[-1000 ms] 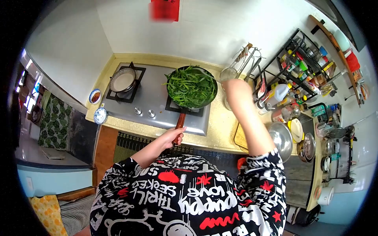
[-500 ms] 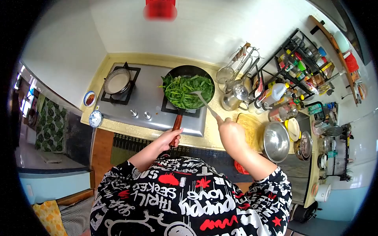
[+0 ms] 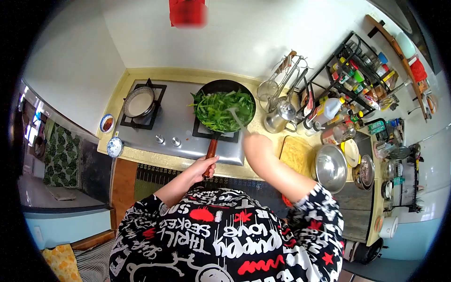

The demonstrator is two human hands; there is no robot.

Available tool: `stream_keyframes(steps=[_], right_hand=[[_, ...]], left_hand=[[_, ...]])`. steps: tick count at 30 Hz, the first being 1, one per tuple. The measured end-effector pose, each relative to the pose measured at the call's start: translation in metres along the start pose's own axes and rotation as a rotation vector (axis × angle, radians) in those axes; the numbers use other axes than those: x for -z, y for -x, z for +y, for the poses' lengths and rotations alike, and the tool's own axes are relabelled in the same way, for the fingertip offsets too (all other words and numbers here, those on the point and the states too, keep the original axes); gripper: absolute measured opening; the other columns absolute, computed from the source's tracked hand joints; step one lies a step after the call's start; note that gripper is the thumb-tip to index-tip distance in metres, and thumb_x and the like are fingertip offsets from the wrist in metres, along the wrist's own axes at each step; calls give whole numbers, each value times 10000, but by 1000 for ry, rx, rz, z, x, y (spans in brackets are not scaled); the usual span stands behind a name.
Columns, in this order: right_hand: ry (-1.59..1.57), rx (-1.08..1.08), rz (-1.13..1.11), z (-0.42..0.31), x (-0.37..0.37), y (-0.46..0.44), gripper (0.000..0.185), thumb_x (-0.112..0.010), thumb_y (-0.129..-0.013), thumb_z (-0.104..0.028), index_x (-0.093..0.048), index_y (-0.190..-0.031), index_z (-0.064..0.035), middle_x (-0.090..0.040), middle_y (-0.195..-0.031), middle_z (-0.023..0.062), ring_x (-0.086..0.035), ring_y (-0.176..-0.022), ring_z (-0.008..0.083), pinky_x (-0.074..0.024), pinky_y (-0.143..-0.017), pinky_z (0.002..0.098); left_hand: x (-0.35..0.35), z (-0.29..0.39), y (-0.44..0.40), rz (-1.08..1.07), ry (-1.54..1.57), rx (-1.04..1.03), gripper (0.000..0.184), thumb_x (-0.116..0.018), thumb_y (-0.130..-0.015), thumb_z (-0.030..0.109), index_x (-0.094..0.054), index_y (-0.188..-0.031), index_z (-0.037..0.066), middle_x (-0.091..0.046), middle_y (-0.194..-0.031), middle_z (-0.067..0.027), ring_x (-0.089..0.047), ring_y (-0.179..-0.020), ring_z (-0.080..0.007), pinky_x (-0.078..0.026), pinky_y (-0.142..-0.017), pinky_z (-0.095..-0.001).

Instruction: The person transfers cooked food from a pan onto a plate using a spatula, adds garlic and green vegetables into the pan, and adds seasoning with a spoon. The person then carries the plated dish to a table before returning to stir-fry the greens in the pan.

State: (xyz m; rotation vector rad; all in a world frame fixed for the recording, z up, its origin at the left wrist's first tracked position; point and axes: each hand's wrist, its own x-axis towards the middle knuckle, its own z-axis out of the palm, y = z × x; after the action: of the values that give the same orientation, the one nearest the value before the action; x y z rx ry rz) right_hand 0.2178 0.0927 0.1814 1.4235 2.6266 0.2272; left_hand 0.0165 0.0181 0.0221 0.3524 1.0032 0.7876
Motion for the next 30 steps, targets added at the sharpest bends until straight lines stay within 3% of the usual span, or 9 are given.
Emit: stream_keyframes(steps=[3,8,11,15,16,18,22,25,30], right_hand=[[41,9,42,-2,-27,-31,165,-574,-860,-48,-694,-971,-23,-689,-811,131,-701,-684,261,-565,-570,348],[102,20,-85,25,41,11,232,-527,-931,-54,-677,-1109,-62,-691,-801,119,-687,-633,259,-548,-544,362],[45,72,27,14,8,4,151,-572,-893,-91,-707,-923,-31,-696,-751,117,-704,-646,246,-563,-544,342],[93,-24,48,7,-27,-37,161,-554,-921,-95,-703,-935,-37,-686,-729,108,-699,-635,235,-550,-523,343],[142,-76,-73,12,-1,-35,161,-554,-934,-103,-704,-964,-55,-675,-716,74,-676,-595,208,-544,-508,336],[219,-43,29,48,8,-37,187,-564,-946,-129,-719,-1050,-142,-651,-744,23,-645,-590,173,-519,-514,326],[18,41,373,65,72,-13,311,-586,-871,-85,-717,-1131,-195,-641,-776,98,-667,-661,248,-528,-568,365],[-96,-16,424,49,68,-35,236,-617,-899,-206,-738,-1102,-191,-630,-753,133,-652,-710,324,-513,-645,421],[-103,47,282,30,9,-93,337,-574,-845,-74,-712,-1136,-170,-663,-821,143,-678,-766,320,-537,-652,415]], left_hand=[[0,1,-4,7,1,-23,294,-661,-955,328,-462,-934,112,-501,-692,32,-482,-536,-74,-428,-462,-246],[3,9,0,15,16,20,302,-662,-955,318,-443,-933,111,-485,-696,37,-478,-539,-71,-422,-455,-240],[0,6,-3,16,11,13,303,-667,-953,319,-435,-924,125,-480,-697,40,-461,-539,-64,-411,-460,-226],[-5,7,-3,56,-14,-16,311,-676,-946,327,-435,-906,135,-475,-682,41,-454,-534,-64,-399,-459,-226],[-4,8,-2,55,-10,-16,325,-685,-940,337,-432,-899,137,-473,-672,41,-455,-530,-66,-394,-457,-231],[0,8,-2,56,-50,-5,338,-691,-934,350,-431,-894,136,-474,-672,40,-457,-525,-69,-392,-453,-238],[2,10,-2,28,-54,9,355,-692,-931,360,-422,-913,131,-475,-669,38,-462,-523,-76,-399,-452,-241],[5,8,-7,11,-40,1,376,-694,-927,364,-411,-937,117,-476,-672,28,-469,-529,-84,-415,-450,-241],[13,8,-9,0,-40,2,360,-695,-928,354,-419,-954,124,-471,-684,32,-464,-536,-78,-400,-455,-239]])
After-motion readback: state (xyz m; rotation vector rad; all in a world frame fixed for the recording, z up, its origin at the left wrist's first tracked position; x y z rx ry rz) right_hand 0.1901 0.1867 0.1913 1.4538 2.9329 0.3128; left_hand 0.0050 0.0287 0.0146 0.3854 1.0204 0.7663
